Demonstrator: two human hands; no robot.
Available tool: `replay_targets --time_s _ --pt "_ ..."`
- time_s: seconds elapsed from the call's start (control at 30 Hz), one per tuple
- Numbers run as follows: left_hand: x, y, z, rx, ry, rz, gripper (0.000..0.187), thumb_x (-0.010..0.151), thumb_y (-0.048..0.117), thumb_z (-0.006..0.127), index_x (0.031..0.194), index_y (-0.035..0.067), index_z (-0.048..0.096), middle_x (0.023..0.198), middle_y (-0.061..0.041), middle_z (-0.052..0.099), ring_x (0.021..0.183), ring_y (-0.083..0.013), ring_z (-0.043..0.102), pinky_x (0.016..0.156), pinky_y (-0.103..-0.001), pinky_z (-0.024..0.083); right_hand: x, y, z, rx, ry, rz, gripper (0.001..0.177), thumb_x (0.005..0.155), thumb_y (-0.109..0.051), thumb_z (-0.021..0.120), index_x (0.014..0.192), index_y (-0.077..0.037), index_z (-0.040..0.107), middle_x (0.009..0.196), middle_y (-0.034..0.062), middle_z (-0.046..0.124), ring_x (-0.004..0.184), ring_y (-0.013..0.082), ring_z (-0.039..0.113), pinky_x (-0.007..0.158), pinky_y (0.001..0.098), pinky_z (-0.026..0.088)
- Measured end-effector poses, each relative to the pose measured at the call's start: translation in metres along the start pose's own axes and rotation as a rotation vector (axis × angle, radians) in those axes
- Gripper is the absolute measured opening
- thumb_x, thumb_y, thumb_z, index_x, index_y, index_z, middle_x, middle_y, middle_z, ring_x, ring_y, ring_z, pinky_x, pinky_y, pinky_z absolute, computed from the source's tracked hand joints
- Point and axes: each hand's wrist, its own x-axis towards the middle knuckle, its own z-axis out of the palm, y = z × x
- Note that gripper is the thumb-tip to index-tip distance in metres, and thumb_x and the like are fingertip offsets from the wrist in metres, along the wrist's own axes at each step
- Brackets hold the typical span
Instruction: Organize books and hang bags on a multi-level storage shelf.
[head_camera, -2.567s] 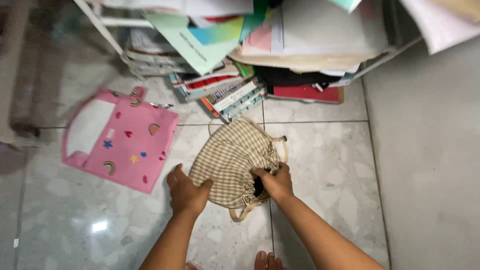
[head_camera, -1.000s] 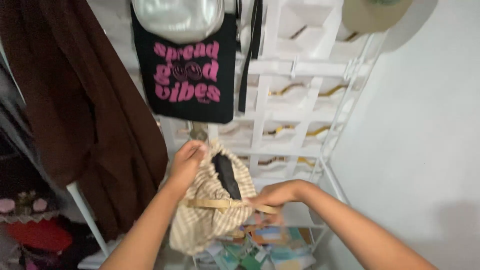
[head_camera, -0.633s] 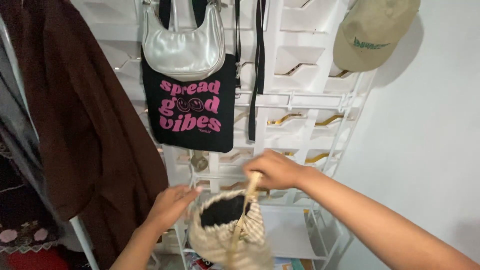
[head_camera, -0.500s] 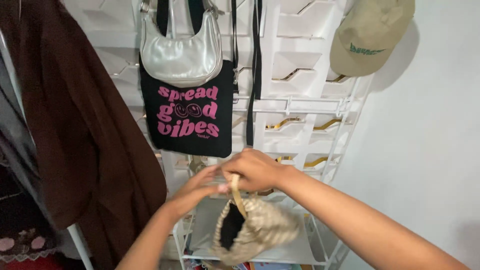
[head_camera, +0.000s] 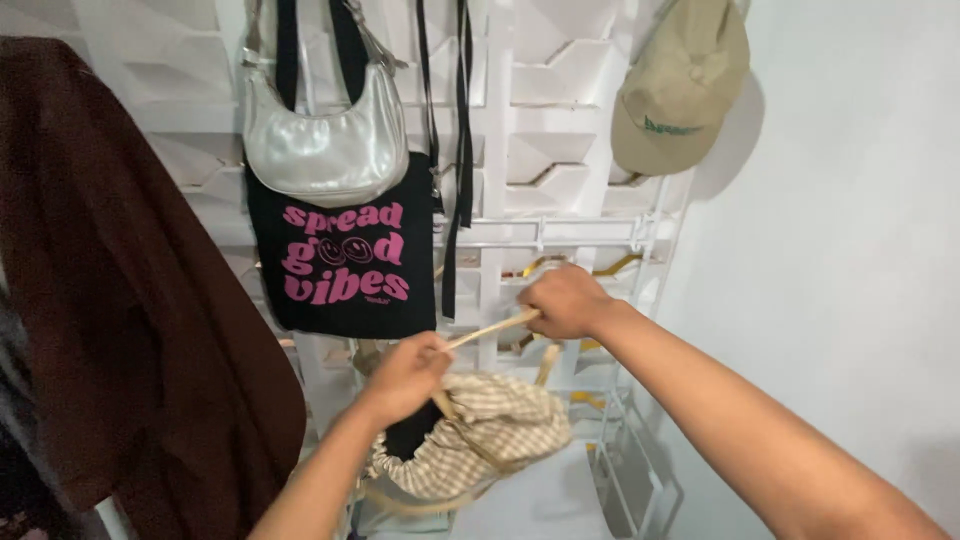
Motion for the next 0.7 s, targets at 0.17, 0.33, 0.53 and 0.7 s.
replay_targets --time_s 0.17,0.33,0.53,0.7 --pt "-0.019 -0.009 -0.074 0.095 0.128 -0.012 0.010 0.096 0.015 0.060 0.099 0.012 0.068 0.080 0.001 0.060 0.071 -0.0085 0.055 0.062 -0.029 0.048 -0.007 0.055 0.021 0.327 0.189 0.153 0.018 0.072 -0.029 0.080 0.075 -0.012 0.072 0.068 0.0068 0.072 0.065 0.0250 0.069 0.058 0.0393 0.051" --pt "-0.022 0.057 -0.080 0.561 0.352 -0.294 0.027 0.096 0.028 0.064 0.095 0.003 0.071 0.072 -0.013 0.070 0.068 -0.0220 0.066 0.066 -0.038 0.050 0.025 0.024 -0.042 1.517 0.041 0.349 0.026 0.100 -0.025 0.056 0.077 -0.013 0.057 0.055 -0.0051 0.044 0.045 0.0083 0.037 0.044 0.0291 0.032" --pt "0.035 0.080 -0.045 0.499 0.621 0.387 0.038 0.089 0.030 0.068 0.116 0.004 0.063 0.101 -0.018 0.071 0.084 -0.0282 0.073 0.075 -0.039 0.058 0.109 -0.038 -0.057 1.052 0.323 0.196 0.038 0.096 -0.031 0.066 0.067 -0.007 0.064 0.058 -0.0025 0.053 0.054 0.0099 0.046 0.050 0.0315 0.038" --pt "0.062 0.141 -0.048 -0.359 0.106 -0.045 0.035 0.093 0.032 0.052 0.119 0.009 0.060 0.095 -0.007 0.076 0.084 -0.0185 0.076 0.077 -0.038 0.062 0.128 -0.052 -0.078 0.807 0.423 0.256 0.034 0.084 -0.033 0.072 0.066 -0.005 0.068 0.060 0.0044 0.064 0.058 0.0147 0.061 0.057 0.0331 0.049"
